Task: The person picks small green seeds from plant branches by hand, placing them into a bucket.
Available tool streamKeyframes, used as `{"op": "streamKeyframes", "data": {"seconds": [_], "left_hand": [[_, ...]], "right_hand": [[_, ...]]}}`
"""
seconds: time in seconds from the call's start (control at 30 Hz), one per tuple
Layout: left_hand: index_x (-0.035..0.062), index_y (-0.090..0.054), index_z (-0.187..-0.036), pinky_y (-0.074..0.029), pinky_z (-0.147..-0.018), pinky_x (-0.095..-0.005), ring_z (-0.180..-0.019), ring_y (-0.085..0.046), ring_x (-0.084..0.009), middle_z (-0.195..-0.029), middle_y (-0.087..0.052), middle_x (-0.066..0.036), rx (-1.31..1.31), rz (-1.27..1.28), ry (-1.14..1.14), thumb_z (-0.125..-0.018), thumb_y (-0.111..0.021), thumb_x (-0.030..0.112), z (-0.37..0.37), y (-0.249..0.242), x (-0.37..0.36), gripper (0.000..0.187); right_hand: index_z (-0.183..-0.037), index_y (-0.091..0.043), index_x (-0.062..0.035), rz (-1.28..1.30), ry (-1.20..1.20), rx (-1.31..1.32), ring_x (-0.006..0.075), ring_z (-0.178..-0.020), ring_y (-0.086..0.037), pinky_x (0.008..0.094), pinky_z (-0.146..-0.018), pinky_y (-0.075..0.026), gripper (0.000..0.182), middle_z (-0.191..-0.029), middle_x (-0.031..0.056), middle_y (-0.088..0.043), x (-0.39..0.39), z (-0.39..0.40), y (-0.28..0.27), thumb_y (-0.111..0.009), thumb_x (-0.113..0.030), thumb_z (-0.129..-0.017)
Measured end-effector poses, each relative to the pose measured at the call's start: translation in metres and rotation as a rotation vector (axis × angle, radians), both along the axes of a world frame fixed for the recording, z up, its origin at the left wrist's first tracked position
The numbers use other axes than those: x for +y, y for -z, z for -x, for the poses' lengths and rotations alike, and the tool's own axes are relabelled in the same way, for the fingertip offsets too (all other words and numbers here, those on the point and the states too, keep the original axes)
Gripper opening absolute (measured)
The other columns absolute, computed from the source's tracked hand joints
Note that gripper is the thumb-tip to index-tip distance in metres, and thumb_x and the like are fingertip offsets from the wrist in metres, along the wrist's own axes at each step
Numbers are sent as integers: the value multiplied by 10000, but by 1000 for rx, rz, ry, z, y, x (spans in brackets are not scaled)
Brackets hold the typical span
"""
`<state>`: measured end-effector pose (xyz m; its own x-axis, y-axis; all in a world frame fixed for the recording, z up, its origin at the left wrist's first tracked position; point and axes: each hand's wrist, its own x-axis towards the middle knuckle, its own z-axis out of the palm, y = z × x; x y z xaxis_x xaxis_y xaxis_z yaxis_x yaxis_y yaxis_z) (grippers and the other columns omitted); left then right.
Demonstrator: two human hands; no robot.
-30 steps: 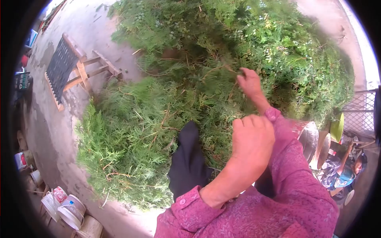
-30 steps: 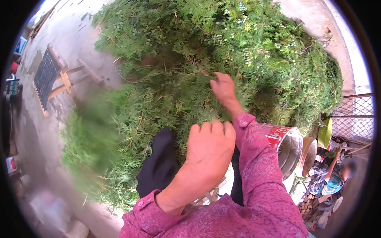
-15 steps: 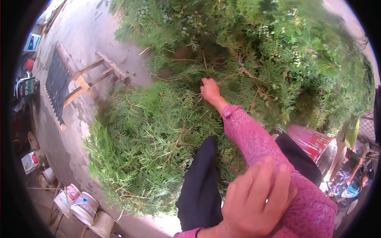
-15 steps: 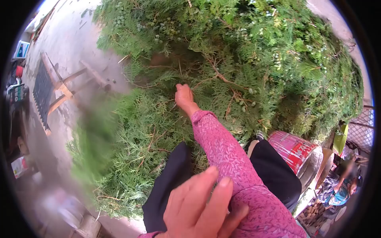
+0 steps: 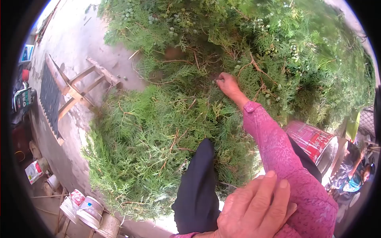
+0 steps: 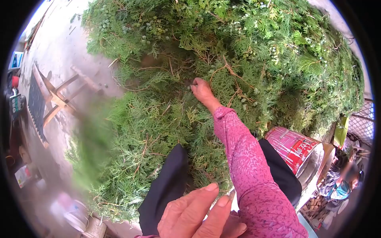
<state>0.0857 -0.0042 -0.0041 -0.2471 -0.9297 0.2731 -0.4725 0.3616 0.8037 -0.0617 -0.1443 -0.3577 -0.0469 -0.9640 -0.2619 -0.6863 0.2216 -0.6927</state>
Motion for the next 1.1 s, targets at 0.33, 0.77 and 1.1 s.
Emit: {"op": "streamKeyframes", "data": {"seconds": [0.33,0.77,1.1], "left_hand": [[6,-576,-1024,-470,-596,-335,-810,-590,-292,-1015,-568,-176,-4,10,31,-653,-691,196,4,0,-6,432],[-30,-587,-979,-489,-614,-342,-771,-592,-293,-980,-573,-195,156,123,-57,-644,-686,174,16,-3,16,404],[-41,-591,-953,-491,-585,-329,-744,-593,-291,-950,-578,-204,157,109,-85,-695,-655,167,13,-6,23,337]], "right_hand": [[-929,-525,14,-79,25,-93,360,-828,-561,409,-747,-442,205,-805,213,-573,4,-25,23,-546,-37,-732],[-852,-562,-79,-487,265,-772,86,-613,-549,224,-468,-420,86,-693,-7,-546,27,6,-63,-590,-139,-797],[-801,-564,-37,-30,-398,269,373,-761,-585,454,-668,-463,97,-782,199,-598,85,-5,-14,-569,-95,-724]]}}
